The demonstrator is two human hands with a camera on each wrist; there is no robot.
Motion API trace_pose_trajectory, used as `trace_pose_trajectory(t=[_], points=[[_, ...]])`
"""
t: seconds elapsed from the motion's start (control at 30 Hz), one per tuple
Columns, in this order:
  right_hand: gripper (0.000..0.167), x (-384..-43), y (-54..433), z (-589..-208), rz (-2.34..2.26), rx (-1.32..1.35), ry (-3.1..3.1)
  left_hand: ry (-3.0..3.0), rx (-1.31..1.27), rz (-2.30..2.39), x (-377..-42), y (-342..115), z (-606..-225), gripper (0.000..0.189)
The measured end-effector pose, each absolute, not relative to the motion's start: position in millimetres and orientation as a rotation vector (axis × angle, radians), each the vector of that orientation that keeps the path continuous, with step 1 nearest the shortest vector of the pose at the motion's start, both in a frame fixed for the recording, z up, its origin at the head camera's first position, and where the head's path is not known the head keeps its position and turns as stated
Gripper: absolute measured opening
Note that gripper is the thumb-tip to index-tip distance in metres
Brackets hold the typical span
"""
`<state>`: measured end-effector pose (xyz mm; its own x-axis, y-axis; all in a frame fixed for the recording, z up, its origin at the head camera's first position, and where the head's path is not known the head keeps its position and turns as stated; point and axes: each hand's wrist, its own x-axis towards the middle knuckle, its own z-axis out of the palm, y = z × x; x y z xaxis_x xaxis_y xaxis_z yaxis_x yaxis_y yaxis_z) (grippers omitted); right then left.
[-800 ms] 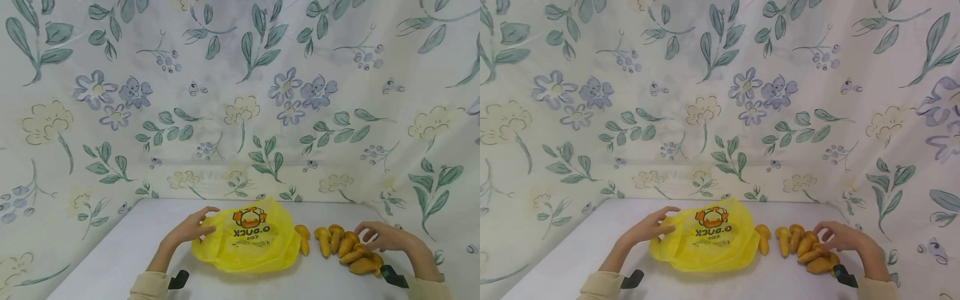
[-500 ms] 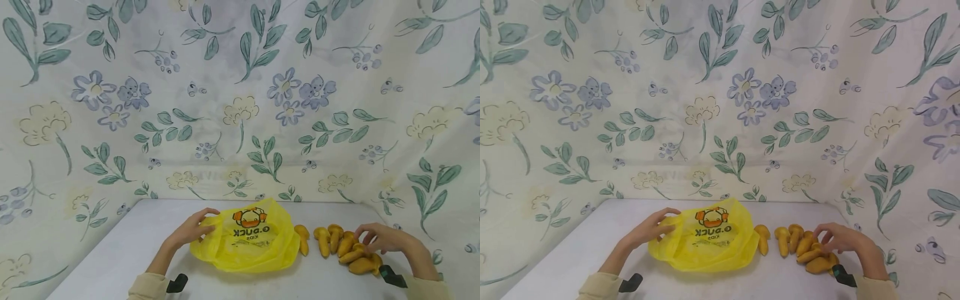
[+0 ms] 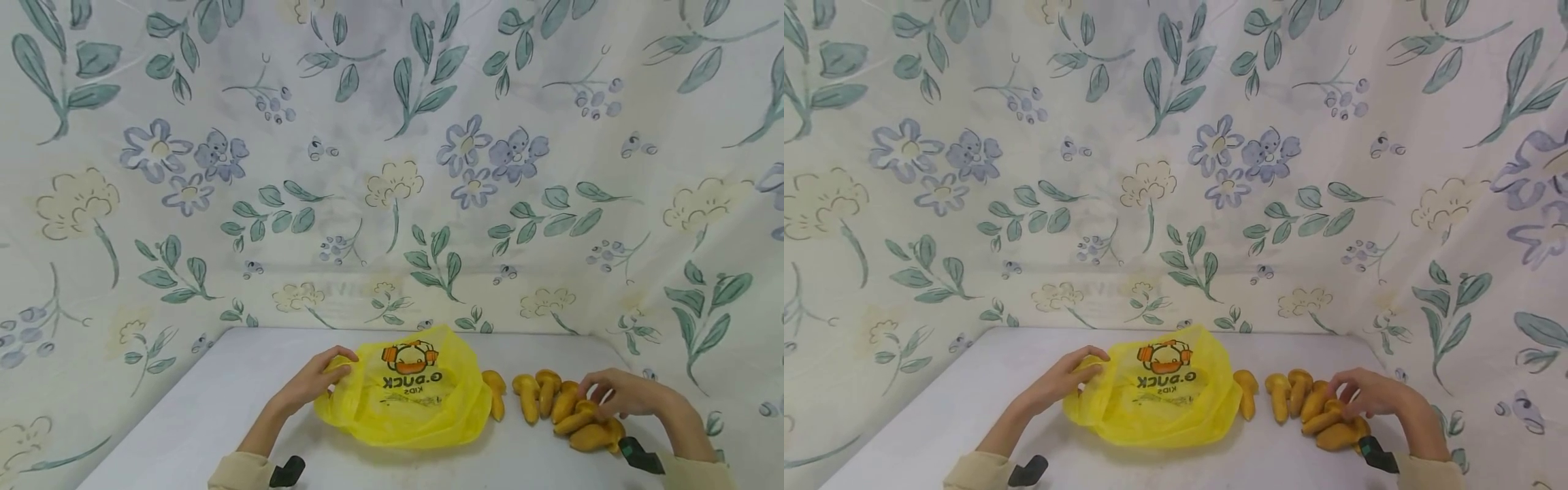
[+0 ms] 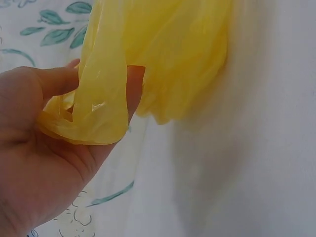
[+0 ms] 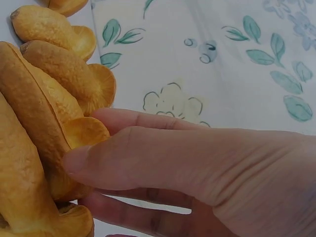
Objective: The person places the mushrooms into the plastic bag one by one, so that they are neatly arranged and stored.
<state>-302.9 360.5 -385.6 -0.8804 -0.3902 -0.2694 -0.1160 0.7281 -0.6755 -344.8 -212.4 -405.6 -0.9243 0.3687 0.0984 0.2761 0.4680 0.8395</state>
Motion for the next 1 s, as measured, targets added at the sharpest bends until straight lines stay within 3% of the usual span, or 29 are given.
trace_pose_trajectory(t=[0.57, 1.0], points=[[0.032, -306.1, 359.7, -388.6, -0.933, -0.325, 2.565, 2.611, 0.576, 1.467, -346.0, -215.0, -407.2, 0.035], [0.027, -306.5, 360.4, -386.1, -0.99, -0.462, 2.563, 2.621, 0.528, 1.473, -342.8, -216.9, -405.1, 0.034]])
